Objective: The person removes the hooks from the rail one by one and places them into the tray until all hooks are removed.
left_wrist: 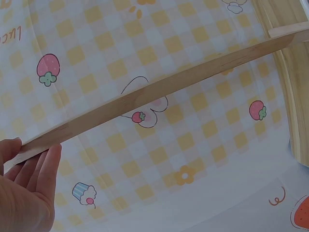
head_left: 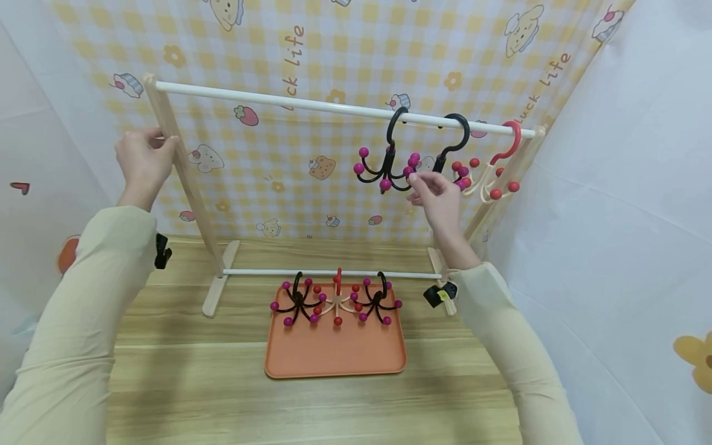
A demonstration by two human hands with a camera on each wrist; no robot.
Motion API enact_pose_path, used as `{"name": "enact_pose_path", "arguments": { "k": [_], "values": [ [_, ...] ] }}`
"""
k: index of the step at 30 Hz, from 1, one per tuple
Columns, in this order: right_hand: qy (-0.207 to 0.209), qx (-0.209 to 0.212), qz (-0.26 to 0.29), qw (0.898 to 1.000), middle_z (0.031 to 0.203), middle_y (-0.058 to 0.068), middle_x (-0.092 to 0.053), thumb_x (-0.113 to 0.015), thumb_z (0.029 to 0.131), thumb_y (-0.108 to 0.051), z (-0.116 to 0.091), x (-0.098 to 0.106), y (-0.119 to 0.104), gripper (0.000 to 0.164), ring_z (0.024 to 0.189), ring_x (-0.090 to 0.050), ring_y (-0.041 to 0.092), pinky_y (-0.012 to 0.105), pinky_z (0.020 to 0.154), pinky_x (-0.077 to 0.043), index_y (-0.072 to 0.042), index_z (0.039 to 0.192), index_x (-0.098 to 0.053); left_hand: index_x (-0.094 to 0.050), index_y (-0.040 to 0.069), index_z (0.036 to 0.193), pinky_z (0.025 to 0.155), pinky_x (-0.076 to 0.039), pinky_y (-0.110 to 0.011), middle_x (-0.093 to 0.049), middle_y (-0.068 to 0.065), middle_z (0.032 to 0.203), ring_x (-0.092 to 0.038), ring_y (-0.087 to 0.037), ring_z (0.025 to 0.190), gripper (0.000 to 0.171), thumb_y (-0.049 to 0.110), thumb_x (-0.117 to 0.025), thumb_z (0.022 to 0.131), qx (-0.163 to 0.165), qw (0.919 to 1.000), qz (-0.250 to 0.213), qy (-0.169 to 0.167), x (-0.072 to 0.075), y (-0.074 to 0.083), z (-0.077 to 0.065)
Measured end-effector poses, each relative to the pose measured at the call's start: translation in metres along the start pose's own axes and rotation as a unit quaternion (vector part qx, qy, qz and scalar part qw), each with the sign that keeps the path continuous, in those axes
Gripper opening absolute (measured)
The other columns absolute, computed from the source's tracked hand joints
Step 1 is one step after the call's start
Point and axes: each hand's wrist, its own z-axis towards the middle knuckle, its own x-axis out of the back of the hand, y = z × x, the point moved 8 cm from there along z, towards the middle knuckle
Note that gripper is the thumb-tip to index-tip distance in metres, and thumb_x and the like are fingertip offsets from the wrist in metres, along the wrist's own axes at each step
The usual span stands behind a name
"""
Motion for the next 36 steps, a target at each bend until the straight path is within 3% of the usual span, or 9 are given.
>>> {"name": "enact_pose_path", "arguments": {
  "k": [11, 18, 27, 36],
  "values": [
    [-0.031, -0.029, 0.049, 0.998, 0.111, 0.011, -0.054, -0.060, 0.084, -0.013, 0.023, -0.025, -0.020, 0.032, 0.090, -0.058, 0.027, 0.032, 0.080, -0.046, -0.001, 0.113, -0.055, -0.047, 0.010, 0.127, 0.084, -0.043, -0.026, -0.051, -0.014, 0.119, -0.047, -0.023, 0.112, 0.044, 0.031, -0.046, 0.089, -0.005, 1.0000, 0.002, 0.002, 0.000, 0.002, -0.001],
    [-0.047, -0.021, 0.064, 0.997, 0.114, 0.009, -0.054, -0.061, 0.084, -0.013, 0.033, -0.039, -0.032, 0.037, 0.093, -0.057, 0.023, 0.031, 0.082, -0.045, -0.002, 0.118, -0.053, -0.047, 0.010, 0.127, 0.083, -0.044, -0.025, -0.051, -0.014, 0.119, -0.044, -0.024, 0.114, 0.043, 0.031, -0.046, 0.089, -0.008, 1.0000, 0.002, 0.003, 0.000, 0.002, -0.001],
    [-0.072, -0.042, 0.069, 0.994, 0.121, 0.008, -0.049, -0.059, 0.085, -0.013, 0.039, -0.054, -0.038, 0.045, 0.095, -0.057, 0.020, 0.029, 0.084, -0.044, -0.004, 0.127, -0.045, -0.047, 0.009, 0.127, 0.085, -0.043, -0.030, -0.051, -0.014, 0.119, -0.046, -0.025, 0.112, 0.044, 0.031, -0.046, 0.089, -0.007, 1.0000, 0.003, 0.004, 0.000, 0.002, -0.003],
    [-0.084, -0.055, 0.074, 0.992, 0.111, 0.009, -0.056, -0.057, 0.086, -0.013, 0.043, -0.061, -0.041, 0.033, 0.093, -0.058, 0.021, 0.028, 0.082, -0.045, -0.003, 0.118, -0.052, -0.049, 0.010, 0.126, 0.082, -0.044, -0.027, -0.052, -0.014, 0.118, -0.049, -0.025, 0.109, 0.043, 0.032, -0.045, 0.089, -0.008, 0.9999, 0.005, 0.011, 0.001, 0.003, -0.003]
  ]
}}
